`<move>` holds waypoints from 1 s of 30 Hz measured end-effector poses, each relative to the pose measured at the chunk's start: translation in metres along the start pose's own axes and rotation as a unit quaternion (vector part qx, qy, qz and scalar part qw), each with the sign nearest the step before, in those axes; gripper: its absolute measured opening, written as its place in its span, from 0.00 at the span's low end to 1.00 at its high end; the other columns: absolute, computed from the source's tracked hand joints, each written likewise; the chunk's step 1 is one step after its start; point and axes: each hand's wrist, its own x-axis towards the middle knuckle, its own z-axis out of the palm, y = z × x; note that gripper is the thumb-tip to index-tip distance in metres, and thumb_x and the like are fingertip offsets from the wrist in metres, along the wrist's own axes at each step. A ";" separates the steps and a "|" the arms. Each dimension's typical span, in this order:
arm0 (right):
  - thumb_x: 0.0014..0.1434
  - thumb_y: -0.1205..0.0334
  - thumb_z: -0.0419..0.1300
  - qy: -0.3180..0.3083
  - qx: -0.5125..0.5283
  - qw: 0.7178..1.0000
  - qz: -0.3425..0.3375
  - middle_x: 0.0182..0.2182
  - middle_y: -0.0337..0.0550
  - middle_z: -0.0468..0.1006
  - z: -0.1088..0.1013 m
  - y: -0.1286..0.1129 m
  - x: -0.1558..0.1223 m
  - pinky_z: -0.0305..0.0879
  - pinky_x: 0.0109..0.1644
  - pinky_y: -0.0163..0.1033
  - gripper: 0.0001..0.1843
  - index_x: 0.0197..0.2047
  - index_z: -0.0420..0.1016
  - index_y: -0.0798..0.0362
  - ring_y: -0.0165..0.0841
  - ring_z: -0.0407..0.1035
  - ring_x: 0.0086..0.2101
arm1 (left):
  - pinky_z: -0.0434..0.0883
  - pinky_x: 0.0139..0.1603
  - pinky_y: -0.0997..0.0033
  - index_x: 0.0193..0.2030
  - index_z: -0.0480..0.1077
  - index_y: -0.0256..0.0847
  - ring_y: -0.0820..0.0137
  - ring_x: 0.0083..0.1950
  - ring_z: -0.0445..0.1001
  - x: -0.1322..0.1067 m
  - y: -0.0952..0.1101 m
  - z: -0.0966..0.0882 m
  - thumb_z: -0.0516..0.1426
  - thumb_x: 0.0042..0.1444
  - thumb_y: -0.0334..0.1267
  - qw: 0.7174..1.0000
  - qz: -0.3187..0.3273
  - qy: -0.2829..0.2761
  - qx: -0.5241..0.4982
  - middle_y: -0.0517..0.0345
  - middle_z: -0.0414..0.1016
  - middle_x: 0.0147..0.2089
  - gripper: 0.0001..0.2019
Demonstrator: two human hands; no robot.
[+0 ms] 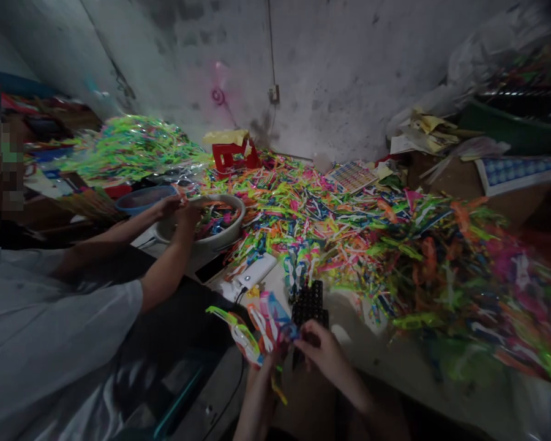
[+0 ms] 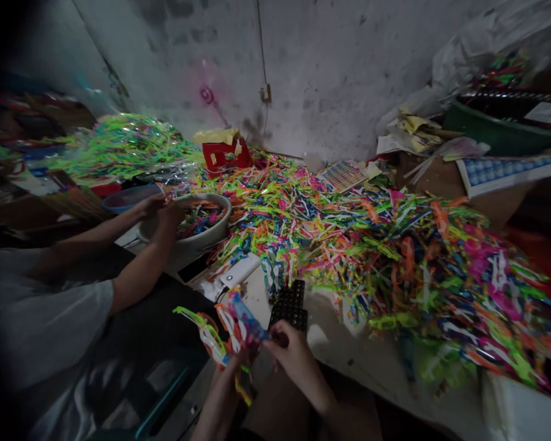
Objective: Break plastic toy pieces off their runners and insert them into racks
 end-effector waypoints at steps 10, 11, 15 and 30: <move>0.51 0.45 0.57 0.190 -0.053 0.978 -0.073 0.25 0.40 0.73 -0.034 0.017 0.063 0.63 0.24 0.33 0.18 0.33 0.69 0.53 0.31 0.67 0.25 | 0.73 0.32 0.64 0.44 0.73 0.45 0.54 0.37 0.75 0.013 -0.013 -0.021 0.69 0.26 0.49 0.997 -0.050 0.052 -0.013 0.50 0.78 0.36 0.32; 0.52 0.45 0.56 0.197 -0.070 0.976 -0.068 0.21 0.38 0.71 -0.035 0.020 0.065 0.62 0.22 0.32 0.18 0.32 0.69 0.52 0.30 0.66 0.22 | 0.73 0.32 0.63 0.44 0.73 0.45 0.54 0.37 0.75 0.013 -0.013 -0.022 0.69 0.27 0.49 0.997 -0.054 0.049 -0.007 0.50 0.78 0.35 0.32; 0.52 0.42 0.54 0.186 -0.035 0.981 -0.039 0.17 0.34 0.68 -0.037 0.030 0.073 0.59 0.18 0.33 0.20 0.34 0.67 0.51 0.29 0.62 0.16 | 0.73 0.33 0.64 0.42 0.74 0.45 0.56 0.37 0.75 0.011 -0.013 -0.027 0.67 0.33 0.51 0.998 -0.055 0.036 0.014 0.52 0.78 0.32 0.26; 0.45 0.46 0.59 0.194 -0.063 0.978 -0.050 0.30 0.43 0.77 -0.043 0.048 0.093 0.70 0.32 0.39 0.19 0.33 0.70 0.52 0.35 0.71 0.30 | 0.69 0.20 0.61 0.48 0.69 0.39 0.56 0.24 0.73 0.076 -0.019 -0.058 0.66 0.17 0.60 0.972 -0.233 0.017 0.000 0.54 0.71 0.18 0.46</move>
